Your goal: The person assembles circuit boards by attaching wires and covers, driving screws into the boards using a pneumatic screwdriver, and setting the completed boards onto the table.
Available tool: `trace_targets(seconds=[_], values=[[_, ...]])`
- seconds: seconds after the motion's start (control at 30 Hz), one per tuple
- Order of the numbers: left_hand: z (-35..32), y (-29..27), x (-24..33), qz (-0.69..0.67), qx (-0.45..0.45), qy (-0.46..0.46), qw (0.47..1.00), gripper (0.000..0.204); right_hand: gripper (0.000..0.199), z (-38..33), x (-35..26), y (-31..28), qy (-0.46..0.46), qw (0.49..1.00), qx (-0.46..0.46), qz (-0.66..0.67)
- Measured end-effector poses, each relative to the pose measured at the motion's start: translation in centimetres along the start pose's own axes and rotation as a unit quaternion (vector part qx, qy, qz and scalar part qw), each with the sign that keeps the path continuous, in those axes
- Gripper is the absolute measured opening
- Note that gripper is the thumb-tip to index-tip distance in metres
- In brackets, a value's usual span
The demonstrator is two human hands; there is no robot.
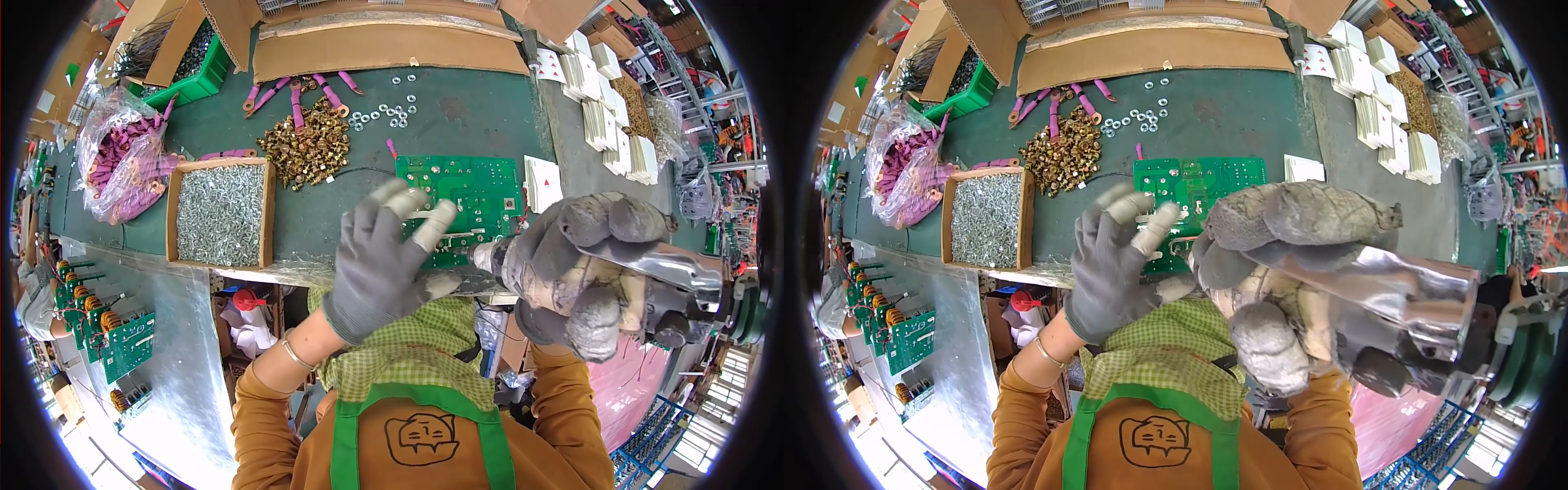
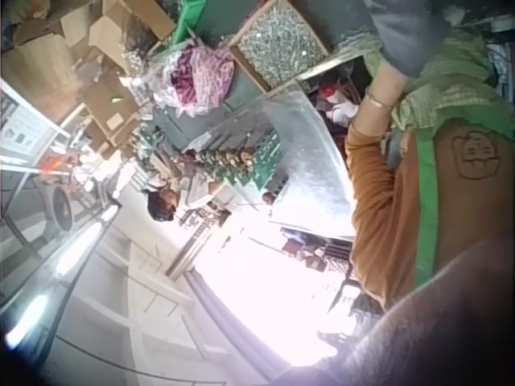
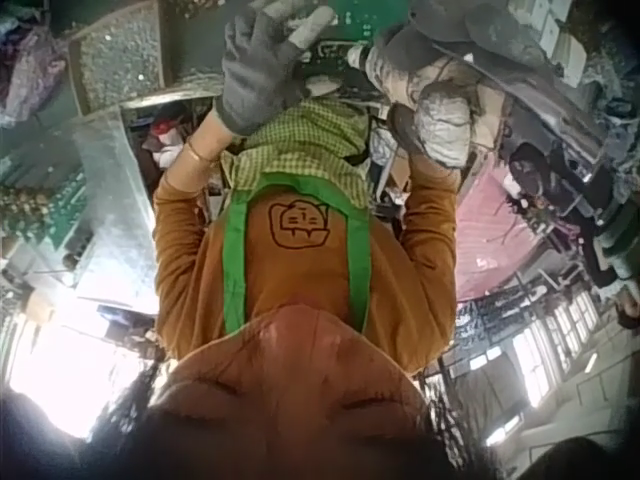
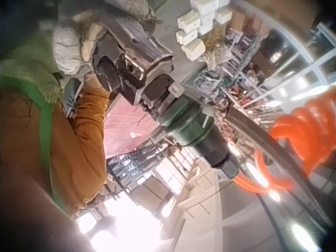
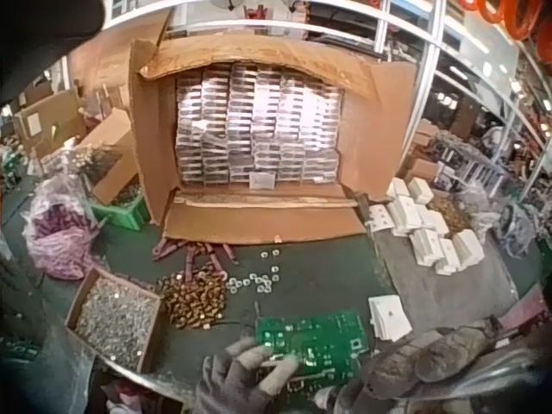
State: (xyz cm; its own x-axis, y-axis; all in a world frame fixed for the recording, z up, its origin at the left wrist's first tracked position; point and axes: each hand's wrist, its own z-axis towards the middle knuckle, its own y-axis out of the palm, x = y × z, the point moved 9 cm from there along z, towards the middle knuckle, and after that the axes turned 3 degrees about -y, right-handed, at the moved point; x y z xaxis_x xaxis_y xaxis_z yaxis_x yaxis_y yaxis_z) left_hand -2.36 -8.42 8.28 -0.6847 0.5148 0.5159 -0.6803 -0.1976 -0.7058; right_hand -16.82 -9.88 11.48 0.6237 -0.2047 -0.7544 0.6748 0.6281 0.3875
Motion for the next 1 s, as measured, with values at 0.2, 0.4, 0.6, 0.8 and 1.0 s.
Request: trace_targets(seconds=[0.2,0.4,0.6,0.8,1.0], values=[[-1.6,2.0,-2.8,0.076,-0.051,-0.049,0.995,0.087,0.057,0.0,-0.3,-0.4,0.036,0.99,0.12,-0.063],[-1.8,2.6,-2.9,0.119,0.004,-0.006,0.993,0.07,0.052,-6.5,1.2,-6.6,0.029,0.98,0.194,-0.019],[-2.0,2.8,-3.2,0.129,0.038,0.011,0.991,0.064,0.043,-6.9,2.5,-7.6,0.11,0.966,0.235,-0.016],[-1.8,2.5,-3.2,0.117,0.048,0.002,0.992,0.061,0.031,-9.3,3.9,-8.9,0.241,0.908,0.341,-0.026],[-1.9,1.8,-2.8,0.105,0.035,-0.001,0.994,0.068,0.019,-11.6,4.3,-9.0,0.355,0.832,0.425,-0.031]])
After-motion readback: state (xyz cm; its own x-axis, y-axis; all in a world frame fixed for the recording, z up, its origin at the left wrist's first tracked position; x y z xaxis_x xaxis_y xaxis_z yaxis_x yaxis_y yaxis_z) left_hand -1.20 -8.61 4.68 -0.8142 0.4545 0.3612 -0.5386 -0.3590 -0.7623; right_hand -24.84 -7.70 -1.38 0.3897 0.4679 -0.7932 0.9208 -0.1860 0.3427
